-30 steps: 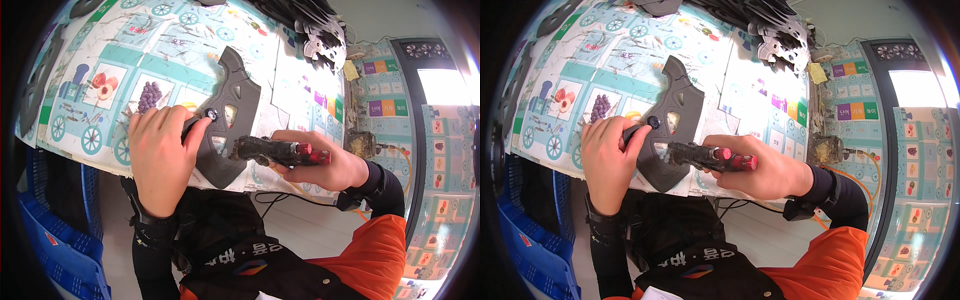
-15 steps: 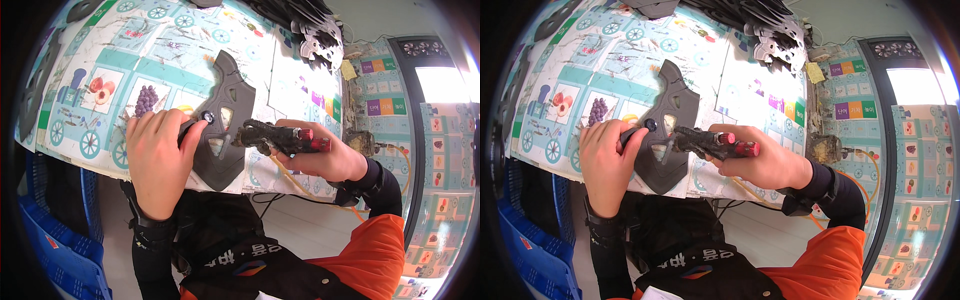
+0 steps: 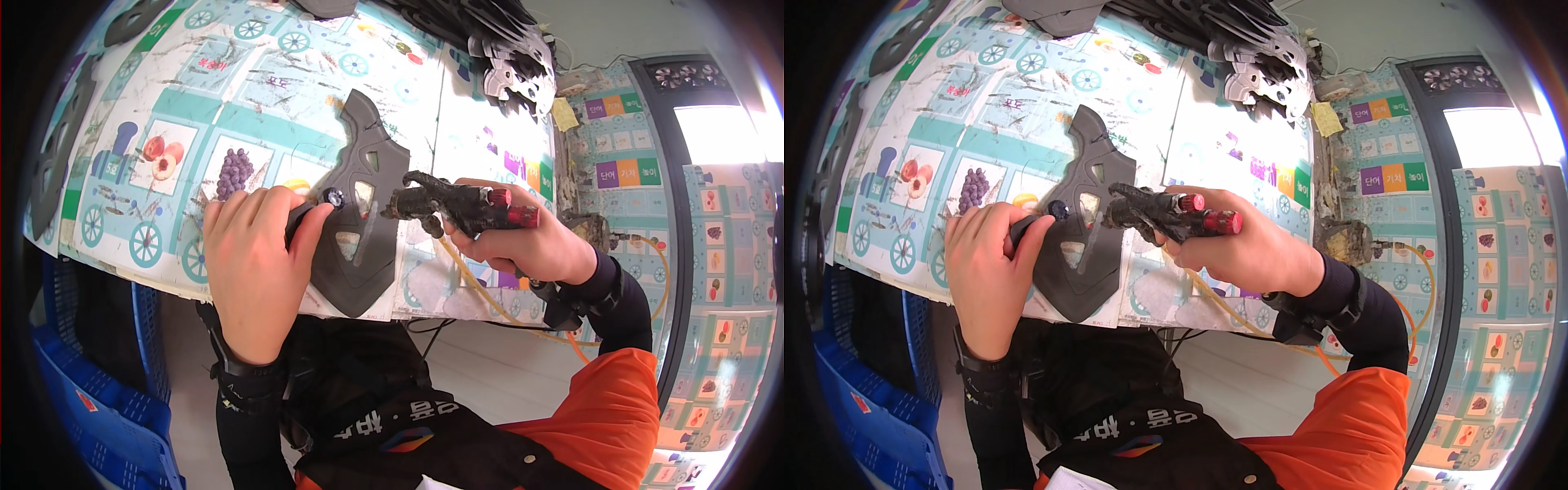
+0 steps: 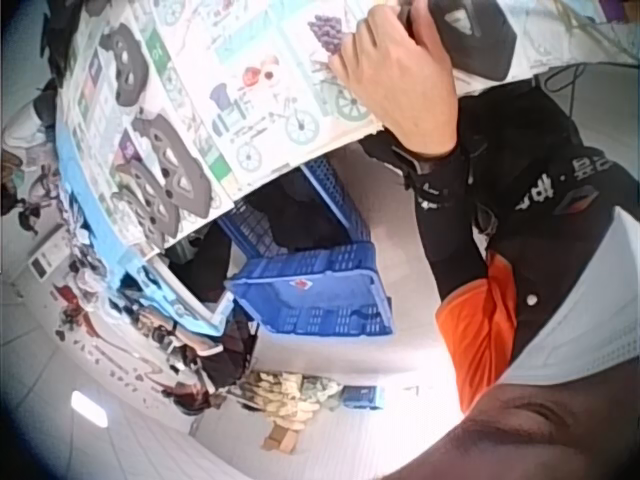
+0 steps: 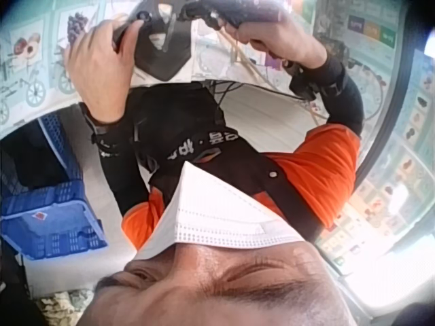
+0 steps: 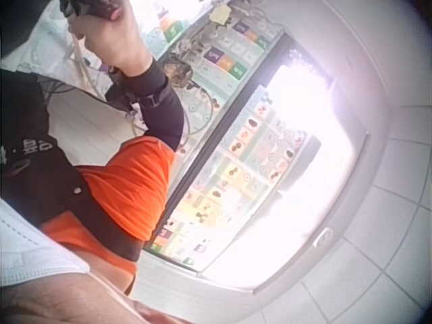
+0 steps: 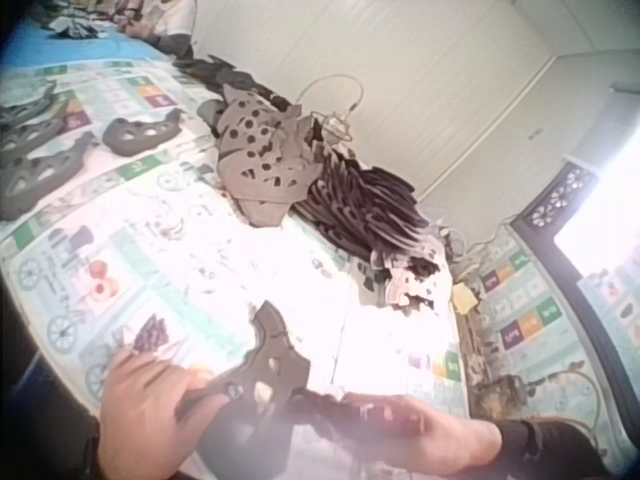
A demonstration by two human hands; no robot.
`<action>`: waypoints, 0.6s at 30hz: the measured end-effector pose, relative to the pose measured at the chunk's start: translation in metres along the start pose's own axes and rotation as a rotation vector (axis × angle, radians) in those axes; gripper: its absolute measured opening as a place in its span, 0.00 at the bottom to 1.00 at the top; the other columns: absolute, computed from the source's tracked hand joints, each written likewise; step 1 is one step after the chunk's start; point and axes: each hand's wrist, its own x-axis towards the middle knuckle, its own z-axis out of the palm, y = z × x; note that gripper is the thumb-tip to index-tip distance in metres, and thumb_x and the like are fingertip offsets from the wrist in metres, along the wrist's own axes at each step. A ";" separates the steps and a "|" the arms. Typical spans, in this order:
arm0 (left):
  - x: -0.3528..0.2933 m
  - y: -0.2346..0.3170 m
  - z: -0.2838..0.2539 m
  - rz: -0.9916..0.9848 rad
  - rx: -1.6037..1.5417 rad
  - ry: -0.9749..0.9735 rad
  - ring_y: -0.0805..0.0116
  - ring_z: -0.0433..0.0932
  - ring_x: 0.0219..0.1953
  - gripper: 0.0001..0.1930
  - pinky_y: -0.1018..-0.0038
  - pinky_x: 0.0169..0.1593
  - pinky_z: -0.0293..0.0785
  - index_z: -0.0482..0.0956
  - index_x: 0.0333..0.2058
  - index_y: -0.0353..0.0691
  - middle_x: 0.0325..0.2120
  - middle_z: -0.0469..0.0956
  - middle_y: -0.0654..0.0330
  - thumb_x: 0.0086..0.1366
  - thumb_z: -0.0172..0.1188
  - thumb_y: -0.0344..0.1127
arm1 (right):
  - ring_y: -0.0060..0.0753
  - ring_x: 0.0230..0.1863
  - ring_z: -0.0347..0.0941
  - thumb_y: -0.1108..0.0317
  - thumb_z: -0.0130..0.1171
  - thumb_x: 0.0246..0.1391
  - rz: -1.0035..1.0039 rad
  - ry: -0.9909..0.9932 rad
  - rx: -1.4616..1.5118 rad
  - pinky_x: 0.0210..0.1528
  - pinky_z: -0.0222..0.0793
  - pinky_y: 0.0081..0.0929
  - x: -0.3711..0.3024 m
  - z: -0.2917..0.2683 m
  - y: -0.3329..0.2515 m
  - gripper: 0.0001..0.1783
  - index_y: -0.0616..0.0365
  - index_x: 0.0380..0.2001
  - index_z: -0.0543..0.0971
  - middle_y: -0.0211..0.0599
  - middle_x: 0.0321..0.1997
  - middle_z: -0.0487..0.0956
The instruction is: The person uses a specialized tool to punch or apply pressure to specific points on dark grey shoe upper components. The person picks up individual components from a stack, places them on the work surface, uses the tool on them, and then moves them to a collection area.
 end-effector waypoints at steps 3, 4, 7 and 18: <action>0.000 -0.001 0.001 0.010 -0.007 0.029 0.61 0.71 0.27 0.12 0.64 0.39 0.65 0.81 0.32 0.40 0.20 0.71 0.63 0.61 0.76 0.38 | 0.13 0.30 0.71 0.71 0.64 0.57 0.036 -0.099 -0.056 0.33 0.68 0.19 0.003 -0.010 -0.002 0.20 0.58 0.54 0.81 0.22 0.34 0.80; -0.001 -0.001 0.001 0.009 -0.006 0.027 0.61 0.70 0.27 0.12 0.64 0.39 0.65 0.81 0.32 0.40 0.20 0.71 0.63 0.61 0.76 0.38 | 0.13 0.30 0.71 0.71 0.64 0.57 0.035 -0.099 -0.057 0.33 0.68 0.19 0.005 -0.011 -0.001 0.20 0.58 0.54 0.81 0.22 0.34 0.80; 0.000 0.000 0.000 -0.003 -0.016 0.022 0.61 0.70 0.26 0.12 0.65 0.39 0.65 0.81 0.32 0.40 0.20 0.71 0.63 0.61 0.76 0.37 | 0.12 0.27 0.68 0.72 0.62 0.55 0.039 -0.085 -0.016 0.29 0.63 0.18 0.009 -0.011 0.001 0.16 0.56 0.48 0.81 0.20 0.31 0.78; 0.001 0.001 0.001 0.006 -0.019 0.042 0.61 0.70 0.27 0.13 0.65 0.39 0.65 0.79 0.31 0.40 0.20 0.70 0.63 0.60 0.77 0.36 | 0.11 0.23 0.66 0.76 0.62 0.52 -0.053 -0.050 -0.023 0.24 0.61 0.18 0.019 -0.023 0.019 0.12 0.59 0.42 0.82 0.23 0.33 0.80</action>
